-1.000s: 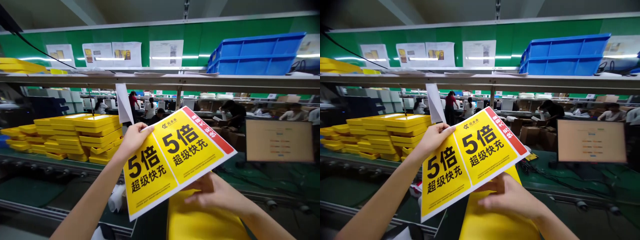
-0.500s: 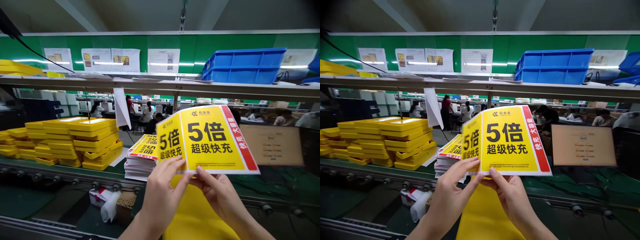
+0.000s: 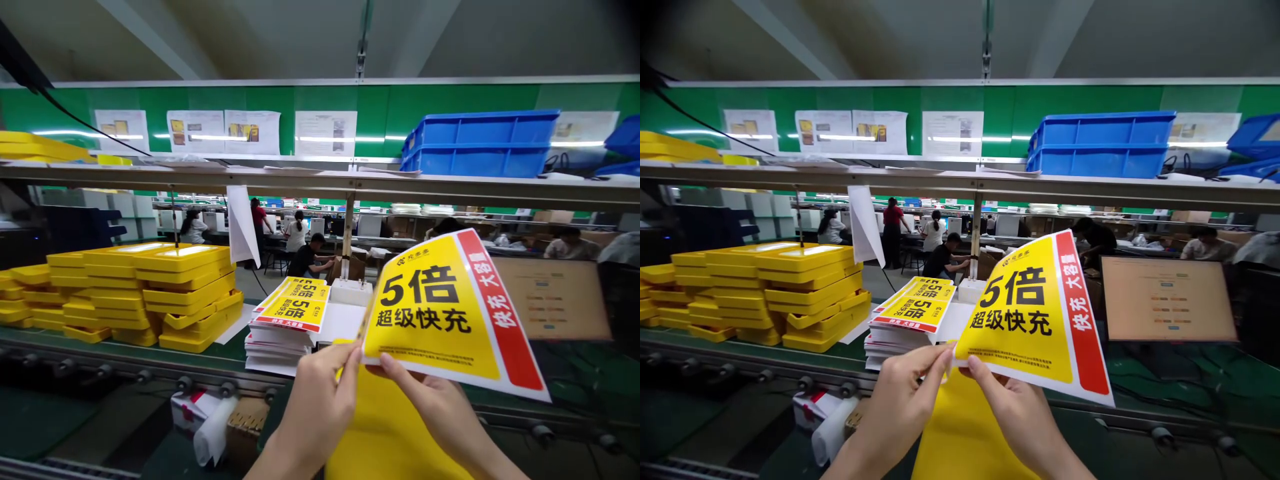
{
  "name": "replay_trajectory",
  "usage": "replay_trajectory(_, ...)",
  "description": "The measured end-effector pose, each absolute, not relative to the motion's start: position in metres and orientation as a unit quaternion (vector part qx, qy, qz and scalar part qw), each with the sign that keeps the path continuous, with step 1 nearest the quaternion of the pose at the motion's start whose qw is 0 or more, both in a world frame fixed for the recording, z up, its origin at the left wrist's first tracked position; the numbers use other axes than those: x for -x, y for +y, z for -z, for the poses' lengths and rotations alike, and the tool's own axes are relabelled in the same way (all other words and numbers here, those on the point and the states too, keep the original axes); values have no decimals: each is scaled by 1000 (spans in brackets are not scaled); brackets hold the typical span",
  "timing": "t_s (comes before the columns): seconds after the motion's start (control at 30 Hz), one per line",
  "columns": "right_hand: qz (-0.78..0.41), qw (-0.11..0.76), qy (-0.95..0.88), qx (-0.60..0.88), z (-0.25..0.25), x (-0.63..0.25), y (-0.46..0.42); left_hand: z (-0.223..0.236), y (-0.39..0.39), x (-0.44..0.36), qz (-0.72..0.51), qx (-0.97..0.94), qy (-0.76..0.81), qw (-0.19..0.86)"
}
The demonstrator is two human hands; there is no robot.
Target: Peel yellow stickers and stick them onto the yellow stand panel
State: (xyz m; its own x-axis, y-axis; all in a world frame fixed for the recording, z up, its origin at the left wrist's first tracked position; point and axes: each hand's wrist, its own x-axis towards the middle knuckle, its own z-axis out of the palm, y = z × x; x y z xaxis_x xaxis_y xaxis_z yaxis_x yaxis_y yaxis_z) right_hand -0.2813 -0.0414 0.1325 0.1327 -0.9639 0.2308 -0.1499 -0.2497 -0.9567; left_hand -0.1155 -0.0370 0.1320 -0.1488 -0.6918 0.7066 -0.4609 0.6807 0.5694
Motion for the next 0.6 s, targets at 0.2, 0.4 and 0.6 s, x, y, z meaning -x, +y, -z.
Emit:
replay_trajectory(0.2, 477, 428, 442, 628, -132, 282, -48, -128, -48, 115, 262, -393, -704, 531)
replay_trajectory(0.4, 587, 559, 336, 479, -123, 308, -105, -136, -91, 79, 362, -361, -518, 686)
replay_trajectory(0.6, 659, 532, 417, 329, -62, 361, -222, -153, -112, 3, 353, -318, -296, 829)
